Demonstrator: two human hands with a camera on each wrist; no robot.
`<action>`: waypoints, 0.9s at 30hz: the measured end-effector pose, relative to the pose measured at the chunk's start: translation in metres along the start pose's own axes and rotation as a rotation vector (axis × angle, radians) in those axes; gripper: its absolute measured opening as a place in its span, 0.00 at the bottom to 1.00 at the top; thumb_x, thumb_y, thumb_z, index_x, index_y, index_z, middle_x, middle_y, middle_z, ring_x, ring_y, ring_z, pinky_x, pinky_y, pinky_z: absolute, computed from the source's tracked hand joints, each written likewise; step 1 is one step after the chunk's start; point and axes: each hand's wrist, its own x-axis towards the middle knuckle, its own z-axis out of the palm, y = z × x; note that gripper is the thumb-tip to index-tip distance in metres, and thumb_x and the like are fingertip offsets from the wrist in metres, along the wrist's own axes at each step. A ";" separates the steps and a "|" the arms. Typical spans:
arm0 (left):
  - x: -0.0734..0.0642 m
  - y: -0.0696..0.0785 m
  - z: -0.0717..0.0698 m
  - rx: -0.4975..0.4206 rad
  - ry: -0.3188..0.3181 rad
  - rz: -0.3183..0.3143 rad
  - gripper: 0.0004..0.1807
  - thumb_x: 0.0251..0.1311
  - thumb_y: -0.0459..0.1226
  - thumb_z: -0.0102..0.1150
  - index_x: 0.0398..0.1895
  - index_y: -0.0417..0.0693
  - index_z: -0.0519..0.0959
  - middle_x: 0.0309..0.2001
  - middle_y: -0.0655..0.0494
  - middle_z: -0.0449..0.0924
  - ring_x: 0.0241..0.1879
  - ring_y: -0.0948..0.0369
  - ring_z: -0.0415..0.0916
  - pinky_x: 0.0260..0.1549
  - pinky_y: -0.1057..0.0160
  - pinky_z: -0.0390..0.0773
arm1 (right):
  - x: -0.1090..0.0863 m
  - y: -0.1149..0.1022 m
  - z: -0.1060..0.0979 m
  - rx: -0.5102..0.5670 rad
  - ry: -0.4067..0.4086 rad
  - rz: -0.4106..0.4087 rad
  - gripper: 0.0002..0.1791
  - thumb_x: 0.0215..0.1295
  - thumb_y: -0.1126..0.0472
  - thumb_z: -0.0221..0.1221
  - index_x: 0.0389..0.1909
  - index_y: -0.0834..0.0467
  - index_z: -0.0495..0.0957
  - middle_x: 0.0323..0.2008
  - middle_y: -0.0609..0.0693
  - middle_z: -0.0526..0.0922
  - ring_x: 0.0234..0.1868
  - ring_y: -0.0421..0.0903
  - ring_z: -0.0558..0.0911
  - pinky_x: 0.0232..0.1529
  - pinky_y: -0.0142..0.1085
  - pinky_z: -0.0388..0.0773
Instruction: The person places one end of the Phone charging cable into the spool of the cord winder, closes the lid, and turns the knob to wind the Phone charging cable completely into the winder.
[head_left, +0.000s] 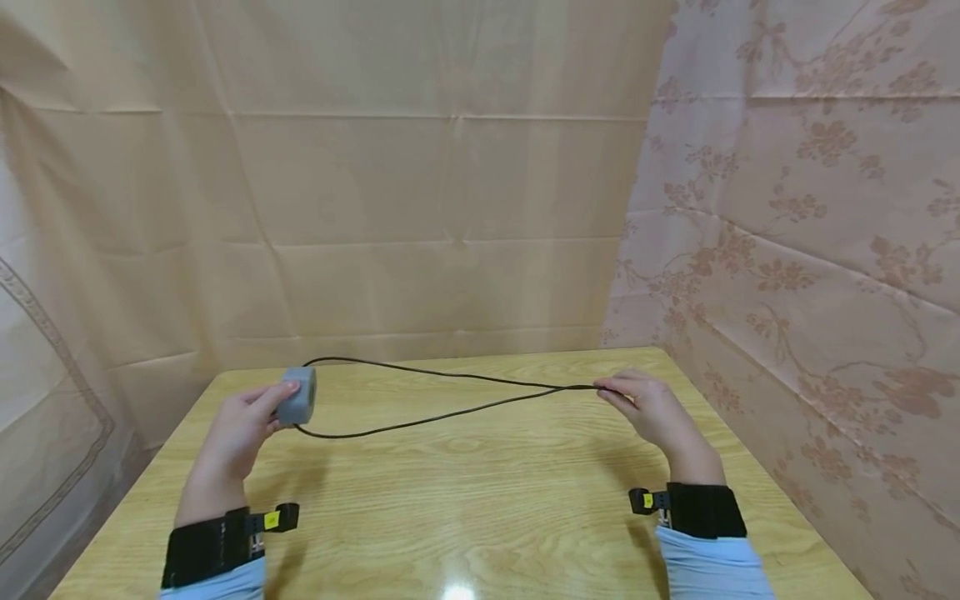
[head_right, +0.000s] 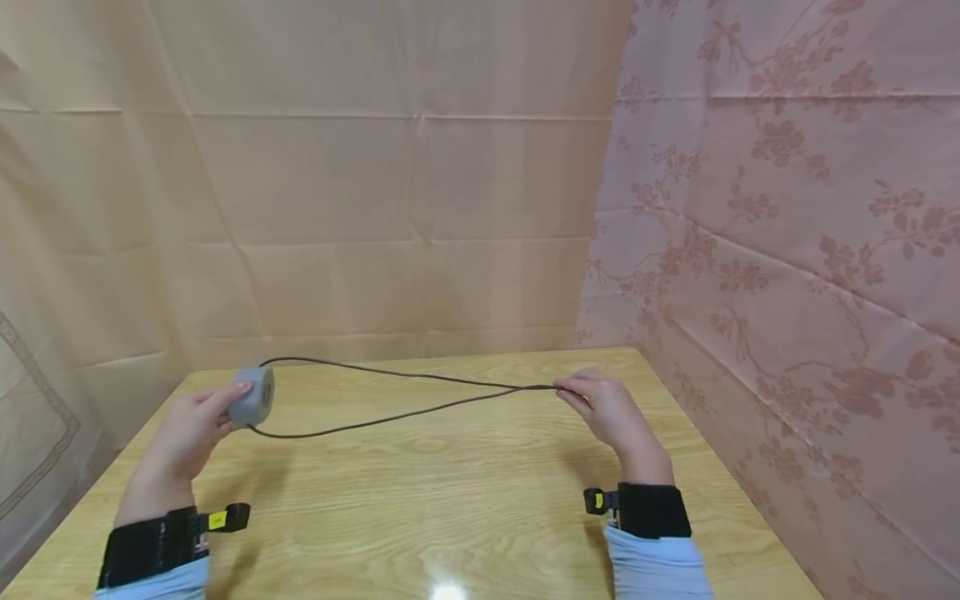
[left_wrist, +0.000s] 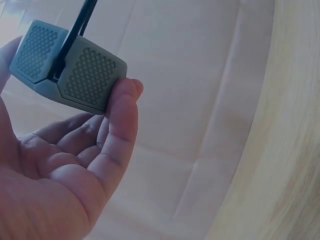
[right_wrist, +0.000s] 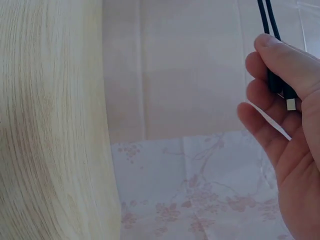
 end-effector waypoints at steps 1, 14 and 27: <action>0.000 0.000 0.000 -0.006 0.000 0.003 0.45 0.74 0.57 0.51 0.73 0.24 0.60 0.69 0.31 0.62 0.50 0.68 0.72 0.62 0.55 0.71 | 0.000 0.000 0.000 -0.017 0.020 -0.019 0.11 0.64 0.70 0.67 0.47 0.61 0.88 0.38 0.49 0.86 0.39 0.49 0.84 0.38 0.45 0.83; 0.000 -0.001 0.005 -0.022 0.015 0.025 0.45 0.74 0.57 0.52 0.71 0.22 0.61 0.68 0.27 0.64 0.52 0.59 0.74 0.43 0.71 0.78 | 0.000 0.003 0.003 -0.081 0.100 -0.129 0.13 0.56 0.73 0.71 0.44 0.62 0.89 0.34 0.49 0.85 0.37 0.49 0.82 0.36 0.45 0.82; 0.001 0.003 0.010 -0.006 -0.006 0.028 0.43 0.73 0.56 0.55 0.68 0.21 0.64 0.59 0.32 0.71 0.44 0.62 0.77 0.42 0.65 0.82 | -0.001 -0.001 0.005 -0.010 -0.111 0.082 0.10 0.66 0.64 0.67 0.46 0.56 0.89 0.37 0.45 0.85 0.40 0.48 0.82 0.38 0.44 0.81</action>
